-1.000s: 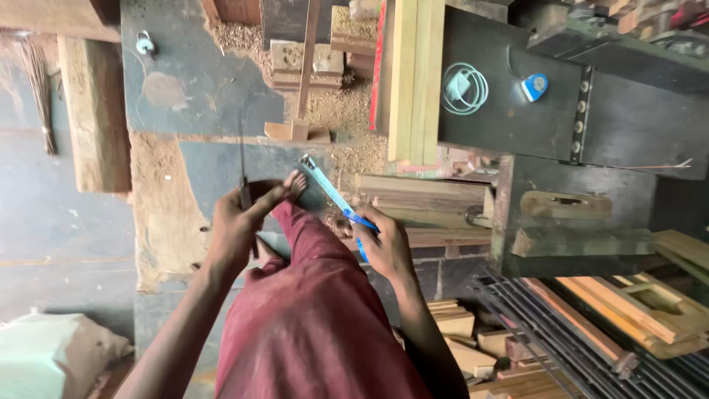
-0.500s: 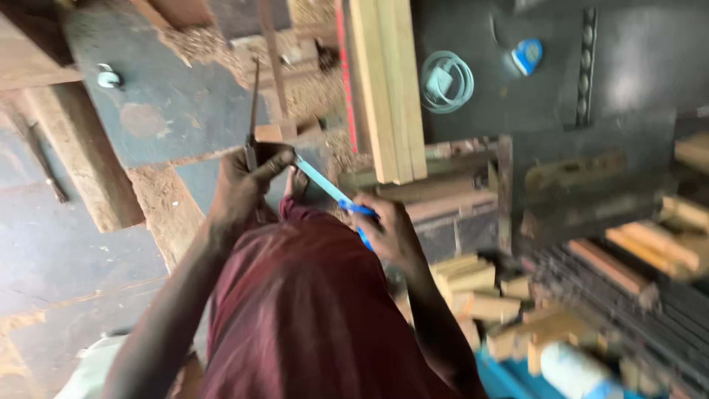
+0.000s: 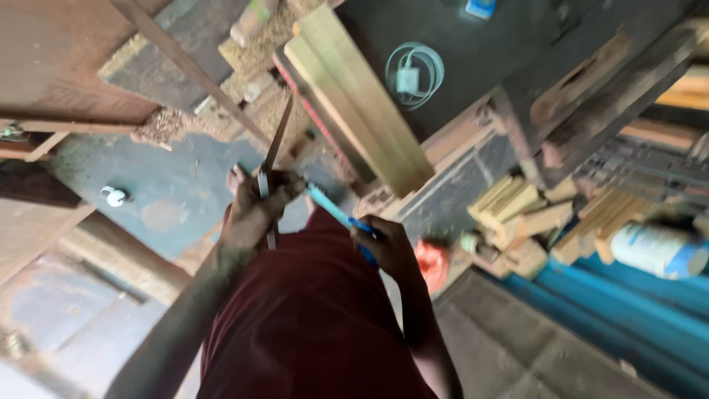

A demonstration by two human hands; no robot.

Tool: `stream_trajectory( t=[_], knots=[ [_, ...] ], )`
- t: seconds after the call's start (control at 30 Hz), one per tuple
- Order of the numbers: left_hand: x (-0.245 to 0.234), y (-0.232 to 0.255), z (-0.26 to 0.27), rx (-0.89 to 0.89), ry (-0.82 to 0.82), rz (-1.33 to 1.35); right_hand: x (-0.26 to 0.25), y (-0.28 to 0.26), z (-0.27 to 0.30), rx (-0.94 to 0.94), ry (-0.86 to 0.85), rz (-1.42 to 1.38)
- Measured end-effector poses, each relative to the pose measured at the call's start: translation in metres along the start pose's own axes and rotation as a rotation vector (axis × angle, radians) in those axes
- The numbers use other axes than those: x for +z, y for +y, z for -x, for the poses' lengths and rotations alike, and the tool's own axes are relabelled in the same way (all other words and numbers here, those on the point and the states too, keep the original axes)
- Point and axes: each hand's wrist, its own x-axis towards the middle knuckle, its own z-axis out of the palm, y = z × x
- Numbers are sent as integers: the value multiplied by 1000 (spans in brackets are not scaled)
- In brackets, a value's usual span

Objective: The person uses a metal ruler and a blue pen to measure and mark lines on a wooden plank. They repeatedly position the ruler, draw lines, and adjust the plank's orientation on a workbench.

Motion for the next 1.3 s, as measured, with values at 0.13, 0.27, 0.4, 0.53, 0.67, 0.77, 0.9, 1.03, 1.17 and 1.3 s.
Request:
stream_trajectory(
  t=[0.13,0.27,0.4,0.53,0.67,0.77,0.9,1.03,1.17,1.3],
  knots=[
    [-30,17,-13,-26,-63,-50,38,-32,-1,92,51,-54],
    [-42,23,-12,82,-278,120,58,-43,18,273,29,-158],
    [-42,69,-1,39,-194,-345,46,-42,0,189,-72,72],
    [-19,113,-2,86,-391,-685,0,-29,13,241,-87,-254],
    [30,143,-64,568,-675,-1080,-48,0,21,378,100,-353],
    [79,148,-127,571,-929,-1433,-71,27,26,477,176,-380],
    [162,132,-243,1101,-1094,-1618,-84,64,29,373,212,-505],
    [224,82,-377,899,-1171,-1927,-79,91,36,576,192,-597],
    [255,21,-472,754,-1159,-1834,-73,110,43,581,195,-670],
    [260,-4,-506,661,-1171,-1867,-73,122,43,590,171,-725]
  ],
)
